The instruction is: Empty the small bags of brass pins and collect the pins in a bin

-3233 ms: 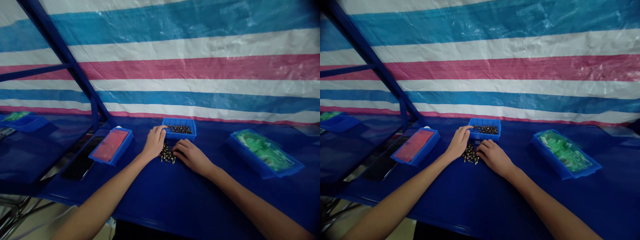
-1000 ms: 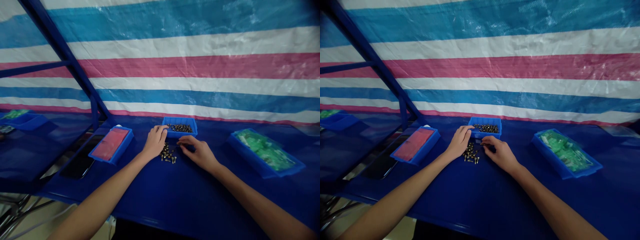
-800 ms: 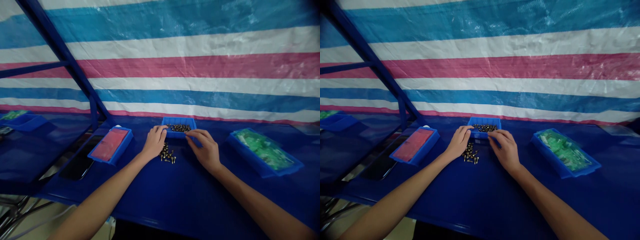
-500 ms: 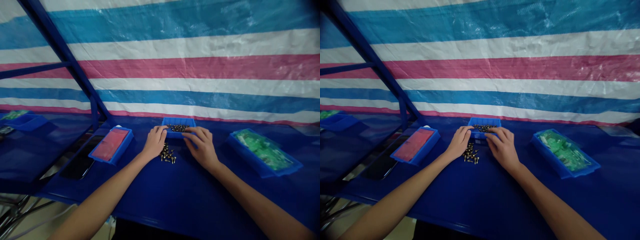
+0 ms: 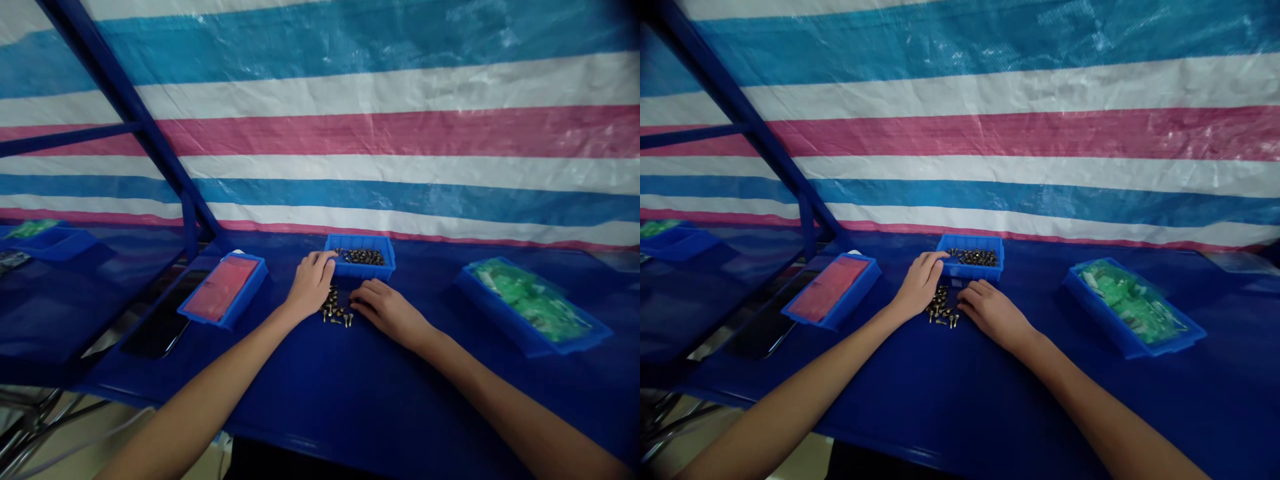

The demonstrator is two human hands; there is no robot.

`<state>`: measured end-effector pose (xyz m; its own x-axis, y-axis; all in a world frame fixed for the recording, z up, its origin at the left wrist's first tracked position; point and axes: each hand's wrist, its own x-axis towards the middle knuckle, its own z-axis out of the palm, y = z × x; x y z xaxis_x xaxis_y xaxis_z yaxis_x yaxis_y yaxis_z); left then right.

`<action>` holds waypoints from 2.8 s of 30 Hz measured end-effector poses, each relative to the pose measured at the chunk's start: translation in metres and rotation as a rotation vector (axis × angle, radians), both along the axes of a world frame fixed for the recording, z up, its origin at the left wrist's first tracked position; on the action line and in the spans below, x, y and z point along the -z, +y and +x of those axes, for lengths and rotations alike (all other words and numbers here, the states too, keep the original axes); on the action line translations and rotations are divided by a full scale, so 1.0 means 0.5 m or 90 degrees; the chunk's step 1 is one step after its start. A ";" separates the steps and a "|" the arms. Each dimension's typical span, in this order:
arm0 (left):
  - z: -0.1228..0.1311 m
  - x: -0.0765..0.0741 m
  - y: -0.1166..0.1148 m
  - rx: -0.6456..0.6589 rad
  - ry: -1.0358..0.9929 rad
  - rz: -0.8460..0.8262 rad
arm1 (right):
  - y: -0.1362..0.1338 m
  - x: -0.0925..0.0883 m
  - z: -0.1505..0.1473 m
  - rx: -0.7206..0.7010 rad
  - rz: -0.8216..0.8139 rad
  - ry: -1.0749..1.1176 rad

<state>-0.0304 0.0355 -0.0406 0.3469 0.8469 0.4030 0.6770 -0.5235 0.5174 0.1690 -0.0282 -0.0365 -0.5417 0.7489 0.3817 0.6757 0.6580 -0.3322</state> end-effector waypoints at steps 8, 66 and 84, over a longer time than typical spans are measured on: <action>0.000 0.001 -0.001 -0.001 -0.001 -0.003 | -0.001 0.005 0.014 0.104 -0.100 0.240; -0.001 -0.002 -0.002 0.000 0.007 -0.010 | 0.006 0.009 0.031 0.136 -0.075 0.237; -0.001 0.000 0.000 0.001 0.003 -0.009 | 0.020 -0.009 0.050 0.263 0.243 0.152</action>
